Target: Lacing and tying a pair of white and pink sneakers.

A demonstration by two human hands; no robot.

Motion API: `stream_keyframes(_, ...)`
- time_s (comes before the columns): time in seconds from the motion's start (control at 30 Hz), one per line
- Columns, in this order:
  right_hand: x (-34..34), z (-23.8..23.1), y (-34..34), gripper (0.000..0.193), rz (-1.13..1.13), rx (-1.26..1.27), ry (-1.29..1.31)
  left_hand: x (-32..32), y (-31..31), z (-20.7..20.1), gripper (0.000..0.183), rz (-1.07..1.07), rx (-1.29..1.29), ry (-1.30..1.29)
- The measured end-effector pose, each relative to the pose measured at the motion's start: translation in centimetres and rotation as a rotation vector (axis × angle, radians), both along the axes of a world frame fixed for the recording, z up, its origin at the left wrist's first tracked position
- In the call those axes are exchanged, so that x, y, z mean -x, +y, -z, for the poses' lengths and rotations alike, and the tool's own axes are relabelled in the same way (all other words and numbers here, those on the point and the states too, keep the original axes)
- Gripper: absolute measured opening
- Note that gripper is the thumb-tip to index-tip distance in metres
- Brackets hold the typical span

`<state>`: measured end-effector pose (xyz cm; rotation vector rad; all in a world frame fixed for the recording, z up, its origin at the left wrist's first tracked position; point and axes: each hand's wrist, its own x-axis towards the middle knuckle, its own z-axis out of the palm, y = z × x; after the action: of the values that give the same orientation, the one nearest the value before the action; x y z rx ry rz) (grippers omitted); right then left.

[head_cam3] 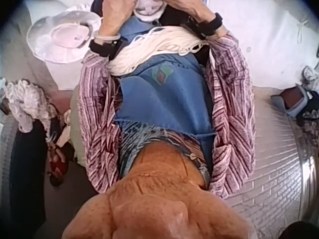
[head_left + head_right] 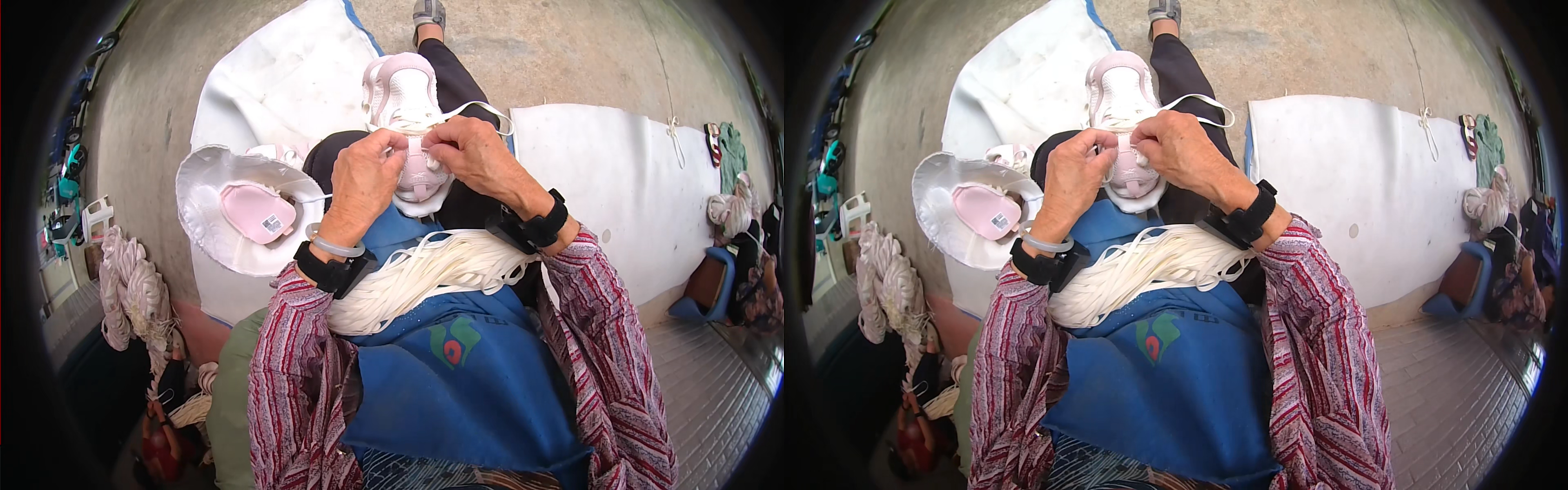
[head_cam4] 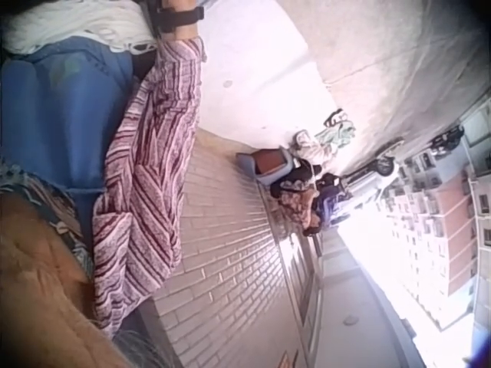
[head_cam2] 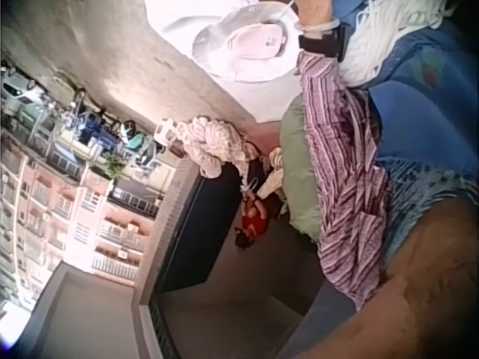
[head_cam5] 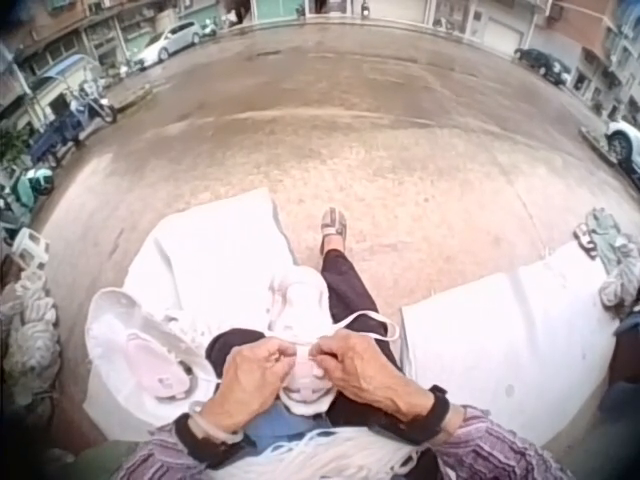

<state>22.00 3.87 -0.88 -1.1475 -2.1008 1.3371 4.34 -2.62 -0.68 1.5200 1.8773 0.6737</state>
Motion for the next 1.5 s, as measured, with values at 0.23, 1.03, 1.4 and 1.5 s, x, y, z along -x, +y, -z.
stream_keyframes(0.23,0.1,0.6,0.5,0.015,-0.085,-0.092,-0.102,-0.3,0.5,-1.0,0.018,-0.002,0.099,0.012)
stream_keyframes(1.03,0.8,0.8,-1.6,0.015,0.036,-0.317,-0.124,-0.1,0.4,0.0,0.020,0.086,0.007,0.053)
stream_keyframes(1.4,3.1,-0.5,-2.9,0.010,-0.184,-0.391,0.038,5.7,-0.7,-5.0,0.019,-0.047,0.396,-0.780)
stream_keyframes(1.5,3.2,-1.6,-3.5,0.018,-0.154,-0.294,0.104,6.4,-0.8,-3.3,0.020,-0.112,0.337,-0.969)
